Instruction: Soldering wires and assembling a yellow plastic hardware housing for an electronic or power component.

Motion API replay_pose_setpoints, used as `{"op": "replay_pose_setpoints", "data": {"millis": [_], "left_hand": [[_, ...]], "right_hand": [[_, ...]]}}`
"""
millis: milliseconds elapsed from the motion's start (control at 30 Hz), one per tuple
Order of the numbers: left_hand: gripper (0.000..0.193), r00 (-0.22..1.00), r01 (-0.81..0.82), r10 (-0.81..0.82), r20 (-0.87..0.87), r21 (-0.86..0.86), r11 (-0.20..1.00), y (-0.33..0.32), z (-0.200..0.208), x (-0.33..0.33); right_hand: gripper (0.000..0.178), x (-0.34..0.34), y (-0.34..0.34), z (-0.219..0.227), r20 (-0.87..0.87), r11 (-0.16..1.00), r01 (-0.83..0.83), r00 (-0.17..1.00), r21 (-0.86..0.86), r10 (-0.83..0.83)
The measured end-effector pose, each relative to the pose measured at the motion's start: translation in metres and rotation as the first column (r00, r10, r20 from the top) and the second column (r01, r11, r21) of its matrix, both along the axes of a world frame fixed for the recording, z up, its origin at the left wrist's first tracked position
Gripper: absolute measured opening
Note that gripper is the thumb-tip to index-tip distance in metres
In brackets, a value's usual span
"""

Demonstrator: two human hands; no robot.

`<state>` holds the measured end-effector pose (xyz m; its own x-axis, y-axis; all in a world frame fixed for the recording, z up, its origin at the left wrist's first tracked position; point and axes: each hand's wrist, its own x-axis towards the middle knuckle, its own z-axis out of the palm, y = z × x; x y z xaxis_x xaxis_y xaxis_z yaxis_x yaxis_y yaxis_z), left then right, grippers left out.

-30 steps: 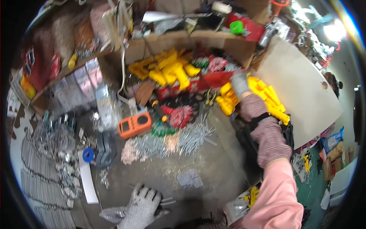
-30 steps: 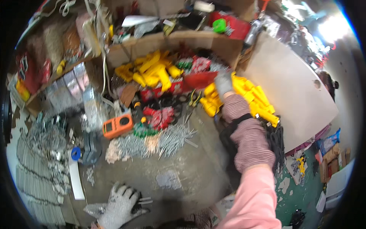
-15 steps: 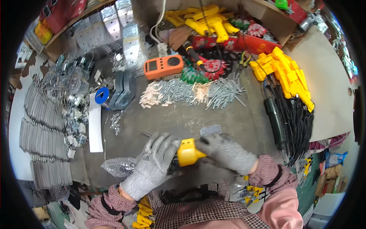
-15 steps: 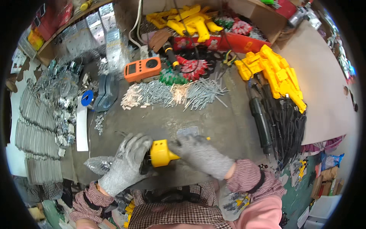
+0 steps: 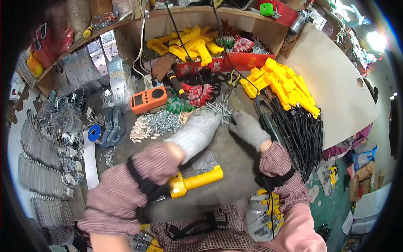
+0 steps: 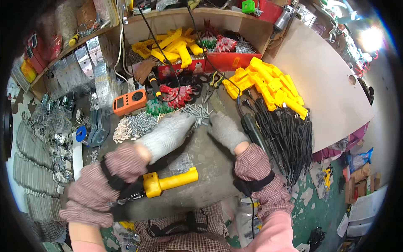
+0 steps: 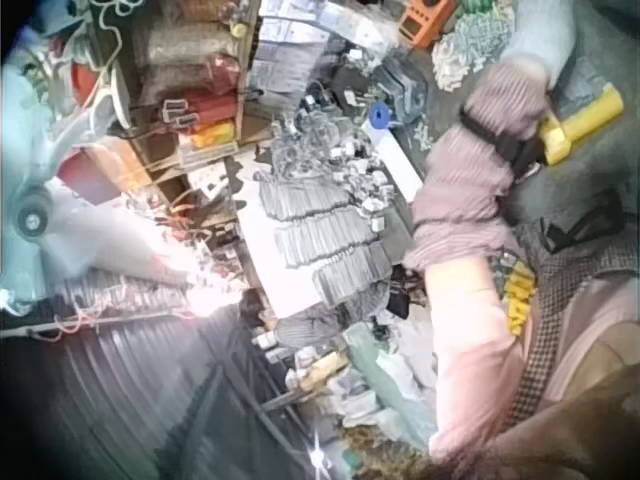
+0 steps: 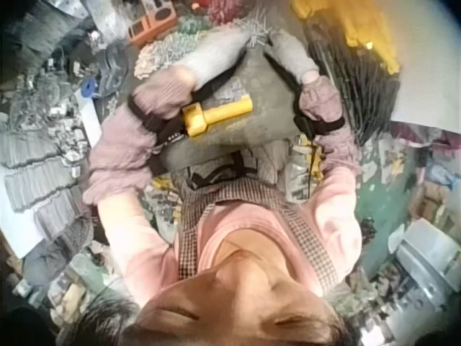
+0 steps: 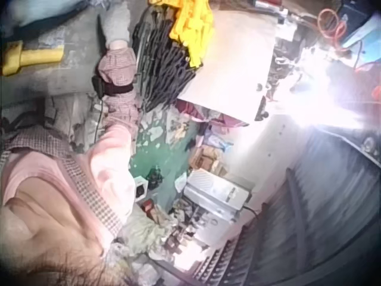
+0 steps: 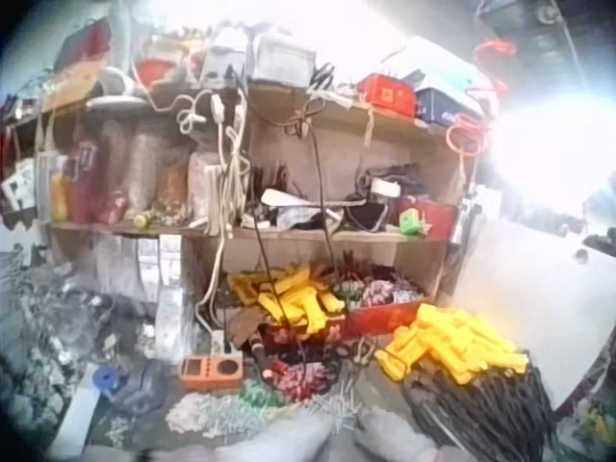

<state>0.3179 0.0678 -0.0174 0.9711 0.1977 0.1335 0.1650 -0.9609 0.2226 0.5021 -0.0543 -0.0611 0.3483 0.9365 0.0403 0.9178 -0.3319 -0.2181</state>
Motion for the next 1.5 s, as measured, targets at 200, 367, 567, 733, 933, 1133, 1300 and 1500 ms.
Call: {"op": "replay_pose_setpoints", "data": {"millis": [200,367,567,733,933,1133,1300,1500], "left_hand": [[0.016,0.990,-0.136,0.138,0.040,-0.063,0.989,0.018,-0.047,0.042],[0.036,0.982,-0.151,0.158,0.101,-0.079,0.985,0.024,-0.055,0.038],[0.039,0.965,-0.261,0.258,-0.041,-0.155,0.953,0.027,-0.023,0.038],[0.027,0.995,-0.073,0.091,-0.050,0.291,0.954,0.010,0.017,-0.006],[0.021,0.934,0.088,-0.143,-0.326,-0.178,0.980,-0.001,-0.015,-0.068],[0.032,0.976,-0.172,0.042,-0.215,-0.633,0.755,-0.016,-0.018,-0.108],[0.027,0.990,-0.095,0.024,-0.141,-0.523,0.847,-0.019,-0.022,-0.114],[0.029,0.985,-0.056,-0.046,-0.168,-0.554,0.831,-0.015,-0.022,-0.113]], "right_hand": [[0.034,-0.026,-0.037,0.017,-0.518,0.962,0.130,0.855,0.239,0.013],[0.026,-0.019,-0.065,-0.004,-0.700,0.969,0.096,0.708,0.226,0.093],[0.016,-0.031,-0.070,-0.004,0.083,0.960,-0.145,0.988,0.242,0.128],[0.016,-0.085,-0.088,0.029,-0.220,0.959,-0.161,0.952,0.235,0.213],[0.021,-0.161,-0.071,-0.006,-0.428,0.792,-0.423,0.676,0.441,0.600],[0.018,-0.161,-0.070,-0.013,-0.423,0.819,-0.506,0.702,0.269,0.573],[0.018,-0.162,-0.072,-0.010,-0.427,0.799,-0.487,0.676,0.351,0.600],[0.015,-0.164,-0.076,-0.013,-0.395,0.802,-0.548,0.699,0.239,0.596]]}}
